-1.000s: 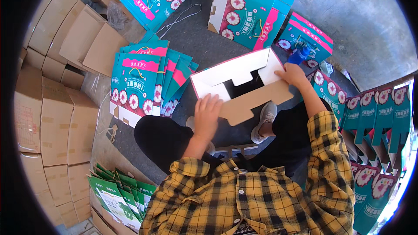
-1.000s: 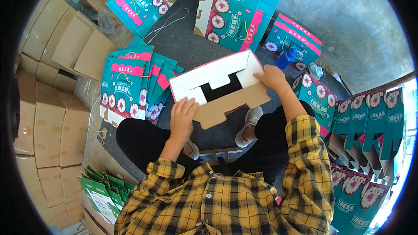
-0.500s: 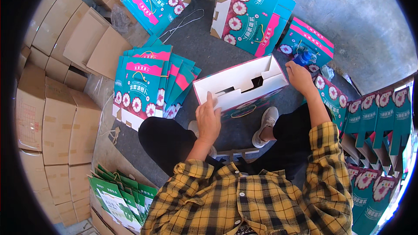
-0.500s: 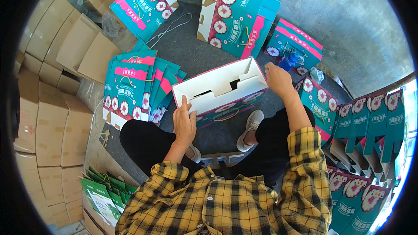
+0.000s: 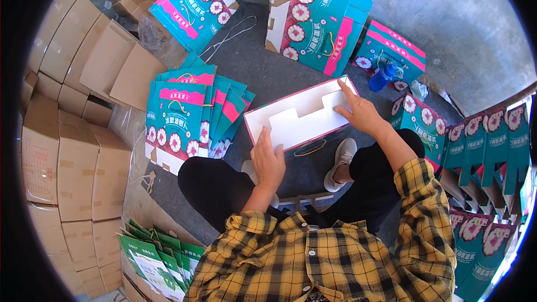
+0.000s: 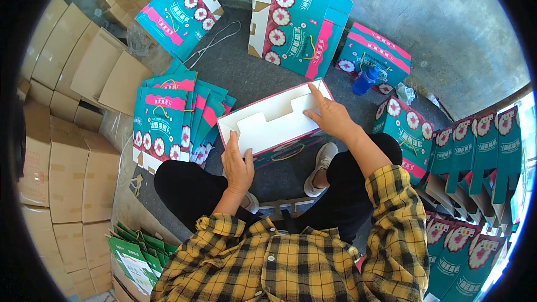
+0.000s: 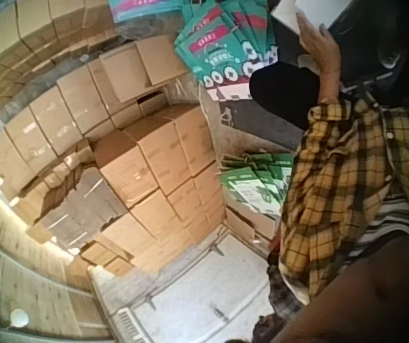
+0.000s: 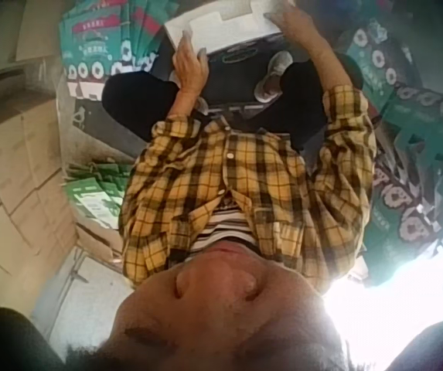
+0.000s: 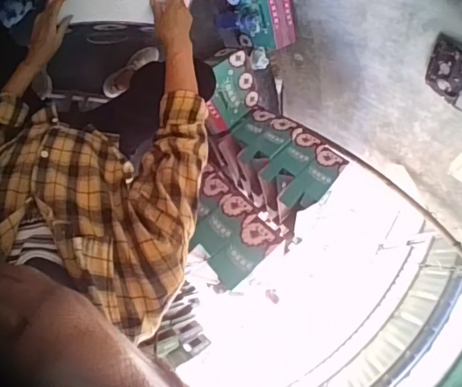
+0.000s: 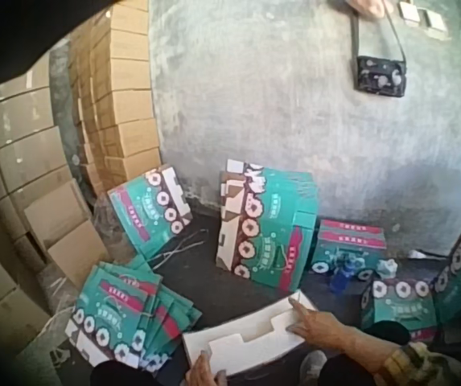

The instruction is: Folding and assembling cardboard boxes for fruit packaging.

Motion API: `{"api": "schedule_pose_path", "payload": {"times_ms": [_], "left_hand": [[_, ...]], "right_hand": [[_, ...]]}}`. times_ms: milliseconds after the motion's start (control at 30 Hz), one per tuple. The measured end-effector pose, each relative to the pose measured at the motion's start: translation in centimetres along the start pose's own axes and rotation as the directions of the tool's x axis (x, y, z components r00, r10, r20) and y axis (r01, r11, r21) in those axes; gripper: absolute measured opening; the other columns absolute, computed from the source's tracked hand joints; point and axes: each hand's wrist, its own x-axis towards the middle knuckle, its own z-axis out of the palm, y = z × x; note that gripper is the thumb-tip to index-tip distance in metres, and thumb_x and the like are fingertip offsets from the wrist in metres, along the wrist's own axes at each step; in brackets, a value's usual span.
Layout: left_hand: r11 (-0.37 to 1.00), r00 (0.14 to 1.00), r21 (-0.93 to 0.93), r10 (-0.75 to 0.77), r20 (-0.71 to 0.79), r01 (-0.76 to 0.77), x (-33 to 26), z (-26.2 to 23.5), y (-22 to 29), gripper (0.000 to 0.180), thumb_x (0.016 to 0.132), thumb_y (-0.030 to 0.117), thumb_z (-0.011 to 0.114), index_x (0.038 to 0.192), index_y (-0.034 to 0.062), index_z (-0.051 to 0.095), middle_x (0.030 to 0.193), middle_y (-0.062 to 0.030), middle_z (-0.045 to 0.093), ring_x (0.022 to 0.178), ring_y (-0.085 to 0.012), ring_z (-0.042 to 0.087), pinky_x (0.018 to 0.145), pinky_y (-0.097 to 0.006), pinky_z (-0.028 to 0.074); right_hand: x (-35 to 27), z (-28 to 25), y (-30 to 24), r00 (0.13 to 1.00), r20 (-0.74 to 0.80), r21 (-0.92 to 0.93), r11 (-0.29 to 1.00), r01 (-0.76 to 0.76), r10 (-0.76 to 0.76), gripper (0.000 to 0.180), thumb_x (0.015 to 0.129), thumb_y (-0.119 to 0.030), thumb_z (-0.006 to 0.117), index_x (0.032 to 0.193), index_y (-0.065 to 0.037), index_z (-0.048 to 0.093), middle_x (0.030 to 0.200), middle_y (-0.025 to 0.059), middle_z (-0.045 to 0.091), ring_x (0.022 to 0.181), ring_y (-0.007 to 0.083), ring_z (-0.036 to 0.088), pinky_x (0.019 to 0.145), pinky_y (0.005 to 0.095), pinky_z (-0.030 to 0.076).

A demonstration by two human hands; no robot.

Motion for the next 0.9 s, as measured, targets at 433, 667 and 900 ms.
{"api": "schedule_pose_path", "payload": {"times_ms": [433, 667, 900], "left_hand": [[0.942, 0.931, 0.218, 0.176, 0.319, -0.253, 0.2, 0.2, 0.2, 0.057, 0.080, 0.026, 0.069, 0.130, 0.0055, 0.050, 0.135, -0.0147, 0.048, 0.129, -0.0328, 0.041, 0.107, -0.052, 0.026], [0.959, 0.926, 0.145, 0.184, 0.328, -0.242, 0.6, 0.2, 0.4, 0.048, 0.081, 0.026, 0.068, 0.122, 0.0043, 0.056, 0.127, -0.0141, 0.055, 0.119, -0.0307, 0.048, 0.104, -0.051, 0.028], [0.960, 0.913, 0.135, 0.182, 0.365, -0.246, 0.7, 0.0, 0.1, 0.045, 0.082, 0.026, 0.067, 0.119, 0.0043, 0.057, 0.124, -0.0135, 0.056, 0.116, -0.0300, 0.050, 0.101, -0.050, 0.032]], "right_hand": [[-1.2, 1.8, -0.3, 0.876, 0.075, -0.302, 0.826, 0.476, -0.477, 0.075, 0.068, -0.039, 0.078, 0.128, -0.004, 0.050, 0.140, 0.0168, 0.041, 0.127, 0.0348, 0.041, 0.102, 0.0435, 0.039], [-0.5, 2.9, 0.5, 0.883, 0.177, -0.306, 0.829, 0.468, -0.434, 0.059, 0.072, -0.035, 0.075, 0.120, -0.004, 0.055, 0.123, 0.0122, 0.056, 0.113, 0.0290, 0.053, 0.090, 0.0392, 0.048], [0.0, 2.6, 0.0, 0.880, 0.338, -0.284, 0.856, 0.433, -0.333, 0.057, 0.075, -0.037, 0.072, 0.121, -0.008, 0.055, 0.127, 0.0118, 0.056, 0.115, 0.0298, 0.054, 0.092, 0.0401, 0.047]]}}
